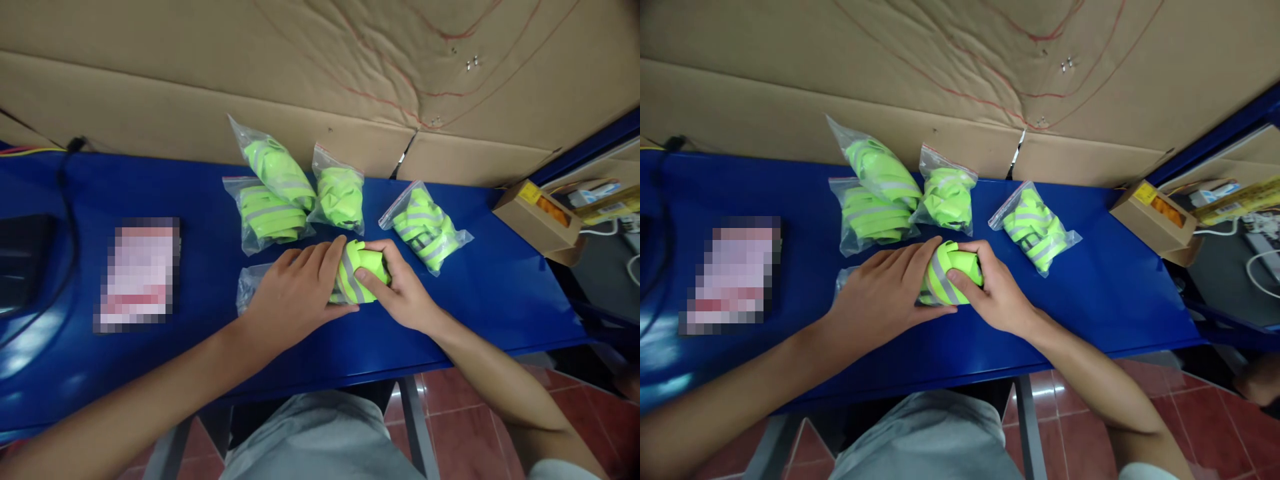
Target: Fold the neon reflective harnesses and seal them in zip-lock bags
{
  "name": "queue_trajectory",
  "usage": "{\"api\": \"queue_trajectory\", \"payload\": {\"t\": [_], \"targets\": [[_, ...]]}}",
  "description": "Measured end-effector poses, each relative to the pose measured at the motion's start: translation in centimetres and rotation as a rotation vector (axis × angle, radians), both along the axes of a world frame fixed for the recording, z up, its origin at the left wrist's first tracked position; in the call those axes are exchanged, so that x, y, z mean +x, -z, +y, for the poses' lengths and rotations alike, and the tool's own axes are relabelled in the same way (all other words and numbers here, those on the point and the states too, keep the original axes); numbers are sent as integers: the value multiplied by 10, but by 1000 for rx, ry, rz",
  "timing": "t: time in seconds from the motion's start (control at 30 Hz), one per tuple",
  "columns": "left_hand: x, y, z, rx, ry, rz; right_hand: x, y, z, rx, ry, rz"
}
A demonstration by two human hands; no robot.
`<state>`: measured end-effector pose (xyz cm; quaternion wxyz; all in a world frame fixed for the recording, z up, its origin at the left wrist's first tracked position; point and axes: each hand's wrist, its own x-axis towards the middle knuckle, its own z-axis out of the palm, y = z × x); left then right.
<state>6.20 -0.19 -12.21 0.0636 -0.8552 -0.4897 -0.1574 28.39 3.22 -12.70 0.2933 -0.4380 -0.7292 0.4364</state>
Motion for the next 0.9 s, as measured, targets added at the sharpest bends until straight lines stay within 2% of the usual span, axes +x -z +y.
{"api": "queue_trajectory", "payload": {"t": [0.2, 0.3, 0.4, 0.5, 0.6, 0.67, 0.77, 0.9], "targets": [[6, 4, -1, 9, -19, 6, -10, 0, -3, 321, 76, -52], [7, 3, -1, 6, -19, 36, -19, -2, -1, 318, 102, -46], [6, -4, 2, -4, -26, 32, -33, -8, -1, 202, 83, 26], [0, -15, 4, -33, -40, -17, -44, -18, -1, -60, -39, 185], [-2, -25, 3, -144, -86, -136, -46, -24, 2, -294, -279, 275], [-2, -31, -1, -225, -135, -192, -42, -22, 6, -375, -451, 304], [-4, -39, -7, -403, -125, -279, -32, -18, 13, -344, -597, 307], [-25, -47, 2, -732, 17, -618, -25, -17, 13, -165, -613, 290]]}}
